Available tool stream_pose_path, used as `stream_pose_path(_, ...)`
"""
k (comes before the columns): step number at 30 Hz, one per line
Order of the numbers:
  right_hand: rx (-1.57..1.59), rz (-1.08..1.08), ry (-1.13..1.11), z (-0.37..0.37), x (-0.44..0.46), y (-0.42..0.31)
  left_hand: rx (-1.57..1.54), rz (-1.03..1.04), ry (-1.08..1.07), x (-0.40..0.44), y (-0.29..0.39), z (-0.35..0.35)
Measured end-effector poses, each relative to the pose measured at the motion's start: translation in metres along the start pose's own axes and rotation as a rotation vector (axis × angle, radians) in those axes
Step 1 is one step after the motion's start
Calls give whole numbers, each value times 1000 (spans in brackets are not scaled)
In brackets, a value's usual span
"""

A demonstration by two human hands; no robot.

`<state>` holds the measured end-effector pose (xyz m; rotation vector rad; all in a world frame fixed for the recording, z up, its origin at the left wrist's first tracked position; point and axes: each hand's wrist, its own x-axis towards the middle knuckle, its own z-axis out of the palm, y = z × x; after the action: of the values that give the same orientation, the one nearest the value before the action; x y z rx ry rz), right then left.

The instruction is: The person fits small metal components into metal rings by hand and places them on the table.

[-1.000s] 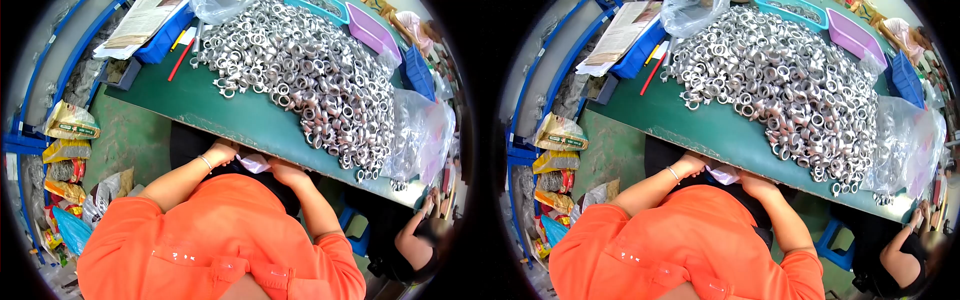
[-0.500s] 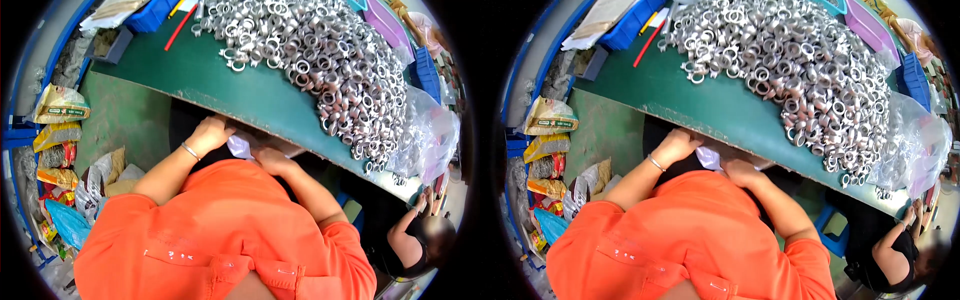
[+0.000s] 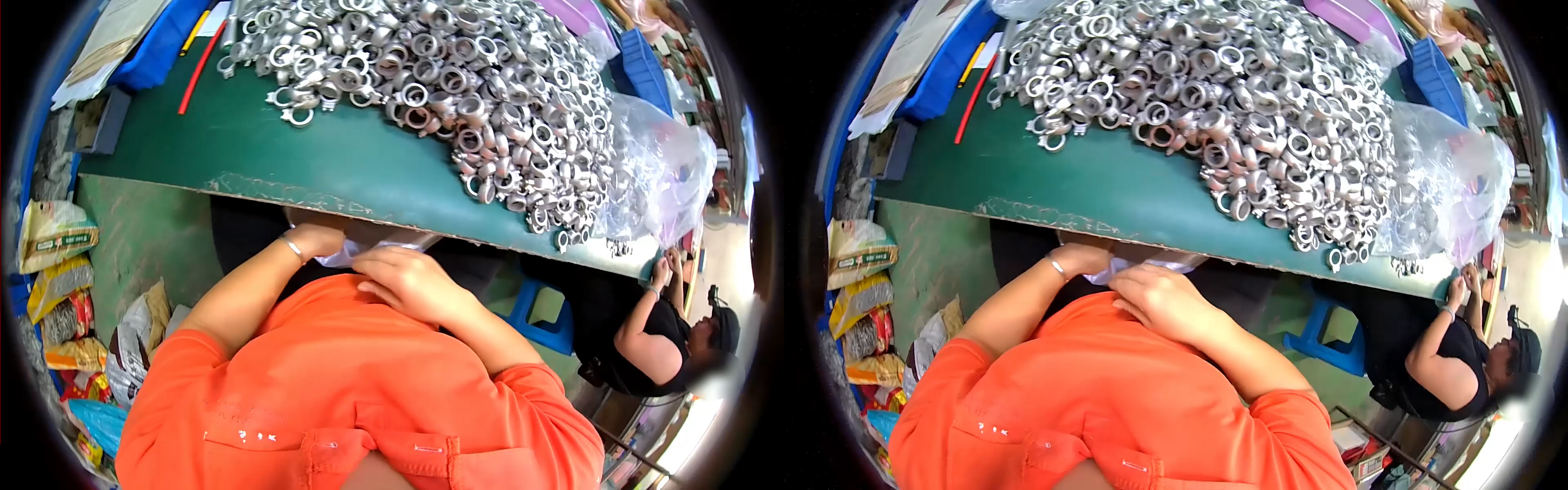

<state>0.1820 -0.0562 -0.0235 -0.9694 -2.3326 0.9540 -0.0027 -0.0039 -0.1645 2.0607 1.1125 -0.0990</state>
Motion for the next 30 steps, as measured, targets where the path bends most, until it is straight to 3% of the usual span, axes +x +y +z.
stream_pose_path(4, -312, 26, 457, -51, -17, -14, -46, -33, -80, -3, 14, -16)
stream_pose_path(6, -440, 349, 699, -61, -20, -7, -27, 77, 11, -8, 19, -12)
stream_pose_path(8, -535, 434, 691, -65, -21, 10, -57, 197, 139, -20, 39, -21)
stream_pose_path(11, -567, 410, 710, -60, -22, 19, -243, 235, -1, -43, 71, -57)
stream_pose_path(12, -400, 381, 695, -61, -23, 12, -273, 371, 166, -49, 73, -57)
stream_pose_path(13, -232, 348, 675, -62, -23, 5, -270, 360, 163, -55, 77, -64)
stream_pose_path(15, 83, 278, 608, -57, -23, -5, -546, 311, 105, -68, 90, -83)
stream_pose_path(16, 343, 328, 573, -49, -21, -9, -666, 322, 174, -73, 93, -86)
stream_pose_path(17, 604, 374, 525, -40, -16, -11, -1088, 194, 133, -79, 97, -83)
stream_pose_path(19, 529, 269, 428, -27, -9, -9, -1399, 207, 194, -85, 108, -89)
stream_pose_path(20, 503, 204, 417, -21, -5, -8, -1392, 307, 281, -84, 111, -88)
stream_pose_path(26, 144, -122, 436, -14, 10, -1, -1127, 242, 464, -88, 110, -85)
stream_pose_path(27, 143, -122, 437, -10, 9, -1, -1126, 243, 463, -89, 109, -85)
stream_pose_path(29, 541, 96, 498, -5, 7, -4, -819, 322, 551, -91, 107, -88)
stream_pose_path(30, 652, 224, 453, -8, 5, -8, -818, 326, 555, -91, 108, -89)
